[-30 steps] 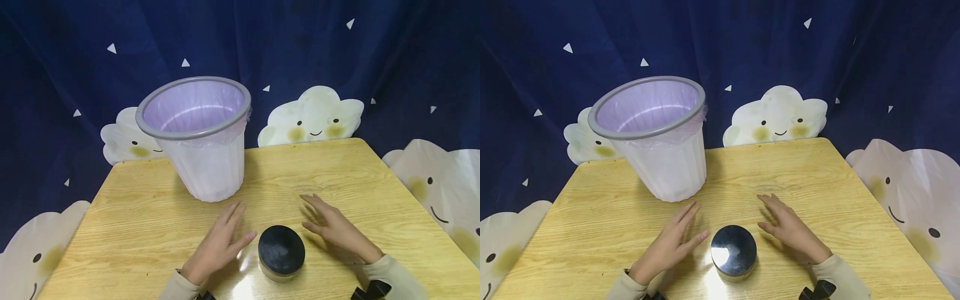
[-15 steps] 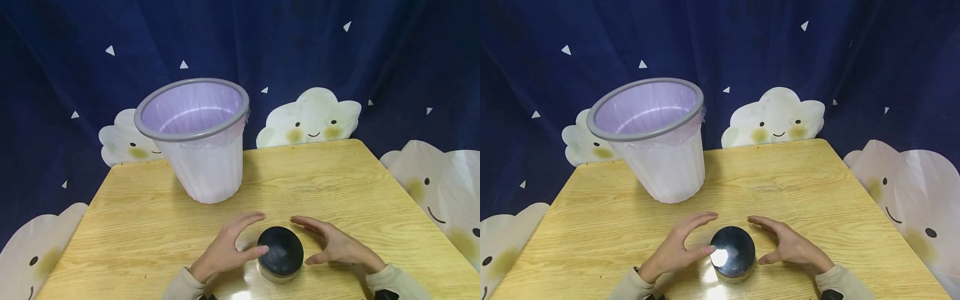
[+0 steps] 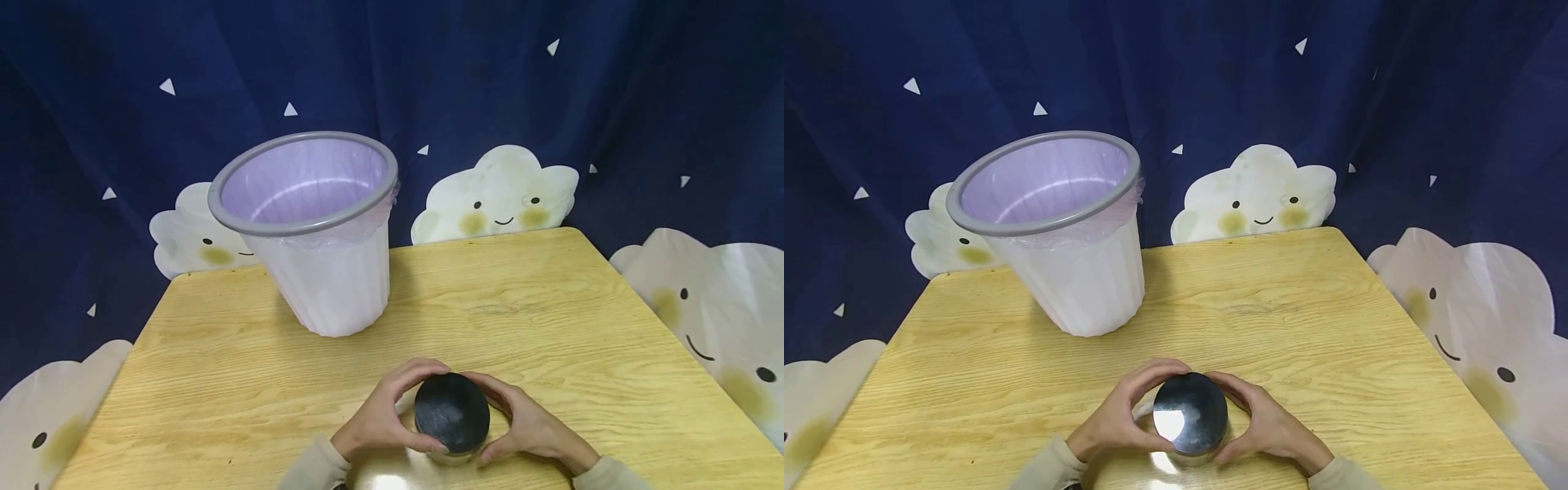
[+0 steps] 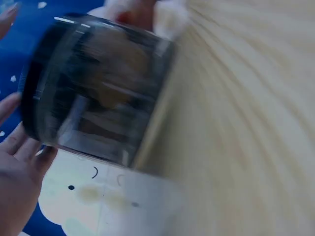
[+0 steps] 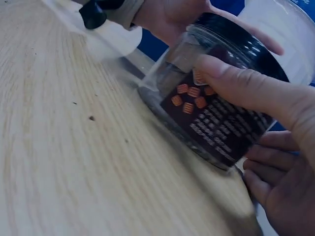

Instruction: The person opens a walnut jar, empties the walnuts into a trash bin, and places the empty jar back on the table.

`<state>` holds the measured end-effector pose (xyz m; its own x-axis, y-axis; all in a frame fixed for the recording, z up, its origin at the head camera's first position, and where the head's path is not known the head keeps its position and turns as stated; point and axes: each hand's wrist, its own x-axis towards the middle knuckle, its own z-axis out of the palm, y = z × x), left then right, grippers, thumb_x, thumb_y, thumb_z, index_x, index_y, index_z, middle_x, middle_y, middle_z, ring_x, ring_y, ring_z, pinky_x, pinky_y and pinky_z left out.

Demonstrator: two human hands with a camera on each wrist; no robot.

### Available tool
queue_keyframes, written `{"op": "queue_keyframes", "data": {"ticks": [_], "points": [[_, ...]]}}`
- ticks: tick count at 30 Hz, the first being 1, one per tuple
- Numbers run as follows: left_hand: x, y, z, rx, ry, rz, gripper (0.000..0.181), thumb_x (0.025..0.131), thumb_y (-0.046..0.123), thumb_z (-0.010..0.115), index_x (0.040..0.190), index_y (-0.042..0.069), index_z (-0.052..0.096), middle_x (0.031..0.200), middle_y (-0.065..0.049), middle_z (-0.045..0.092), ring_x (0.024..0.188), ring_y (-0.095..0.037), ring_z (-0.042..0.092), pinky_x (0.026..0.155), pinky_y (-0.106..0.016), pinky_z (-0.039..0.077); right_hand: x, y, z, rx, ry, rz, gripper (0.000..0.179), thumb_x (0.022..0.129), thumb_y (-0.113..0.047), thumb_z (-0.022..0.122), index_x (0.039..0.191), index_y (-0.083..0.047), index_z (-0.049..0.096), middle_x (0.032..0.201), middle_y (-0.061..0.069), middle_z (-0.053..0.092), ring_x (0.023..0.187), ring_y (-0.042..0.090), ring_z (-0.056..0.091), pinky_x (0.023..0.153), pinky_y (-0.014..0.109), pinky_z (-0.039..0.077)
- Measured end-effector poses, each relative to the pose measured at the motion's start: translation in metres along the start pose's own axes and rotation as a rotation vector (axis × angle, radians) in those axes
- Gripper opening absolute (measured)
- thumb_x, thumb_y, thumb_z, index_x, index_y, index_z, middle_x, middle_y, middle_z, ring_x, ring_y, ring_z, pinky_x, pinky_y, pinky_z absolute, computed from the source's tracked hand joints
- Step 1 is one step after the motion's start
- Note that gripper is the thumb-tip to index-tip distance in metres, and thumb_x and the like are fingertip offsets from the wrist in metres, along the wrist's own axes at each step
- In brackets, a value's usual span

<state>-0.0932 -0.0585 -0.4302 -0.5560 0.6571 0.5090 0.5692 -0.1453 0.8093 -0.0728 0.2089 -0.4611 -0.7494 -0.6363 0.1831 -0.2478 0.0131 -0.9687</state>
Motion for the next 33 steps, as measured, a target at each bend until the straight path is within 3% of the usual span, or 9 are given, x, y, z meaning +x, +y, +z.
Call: {"op": "queue_keyframes", "data": {"ticks": [5,13,18,21,27,33], "points": [[0.0,-0.007,0.008,0.122,-0.047,0.019,0.105,0.049,0.005,0.095,0.141,0.01,0.044,0.142,-0.011,0.042,0.13,-0.023,0.043,0.106,-0.041,0.04,0.007,0.002,0.008,-0.077,-0.016,-0.042,0.1,0.065,-0.007,0.089,0.148,-0.008,0.035,0.146,0.012,0.044,0.133,0.017,0.042,0.108,0.022,0.033],[0.002,-0.015,0.02,0.187,-0.088,-0.031,0.104,0.053,0.018,0.096,0.142,0.016,0.044,0.145,-0.008,0.036,0.131,-0.02,0.041,0.105,-0.037,0.041,0.015,0.006,0.012,-0.132,-0.072,-0.078,0.099,0.064,-0.016,0.091,0.146,-0.011,0.036,0.143,0.009,0.047,0.126,0.023,0.048,0.103,0.03,0.041],[0.004,-0.016,0.02,0.178,-0.077,-0.041,0.103,0.054,0.015,0.095,0.143,0.015,0.043,0.143,-0.008,0.04,0.128,-0.018,0.044,0.104,-0.035,0.042,0.015,0.005,0.015,-0.267,-0.023,-0.068,0.097,0.063,-0.026,0.092,0.143,-0.017,0.038,0.139,0.002,0.051,0.121,0.02,0.052,0.1,0.032,0.044],[0.005,-0.015,0.019,0.187,-0.079,-0.033,0.102,0.055,0.015,0.095,0.143,0.015,0.043,0.142,-0.009,0.04,0.127,-0.018,0.045,0.103,-0.035,0.043,0.016,0.003,0.016,-0.333,-0.004,-0.103,0.096,0.064,-0.029,0.091,0.142,-0.016,0.038,0.136,0.002,0.053,0.118,0.02,0.055,0.097,0.034,0.046],[0.005,-0.014,0.02,0.202,-0.072,-0.017,0.099,0.056,0.015,0.094,0.142,0.014,0.044,0.14,-0.011,0.042,0.126,-0.018,0.046,0.102,-0.034,0.044,0.015,0.002,0.017,-0.337,0.002,-0.1,0.092,0.064,-0.029,0.091,0.14,-0.017,0.041,0.133,0.001,0.055,0.114,0.018,0.057,0.095,0.033,0.047],[0.006,-0.013,0.02,0.183,-0.037,-0.052,0.09,0.061,0.017,0.091,0.139,0.018,0.048,0.139,-0.009,0.044,0.123,-0.016,0.048,0.1,-0.035,0.045,0.016,0.003,0.015,-0.275,-0.012,-0.076,0.096,0.066,-0.026,0.09,0.145,-0.016,0.036,0.139,0.004,0.05,0.121,0.021,0.052,0.1,0.033,0.044]]}}
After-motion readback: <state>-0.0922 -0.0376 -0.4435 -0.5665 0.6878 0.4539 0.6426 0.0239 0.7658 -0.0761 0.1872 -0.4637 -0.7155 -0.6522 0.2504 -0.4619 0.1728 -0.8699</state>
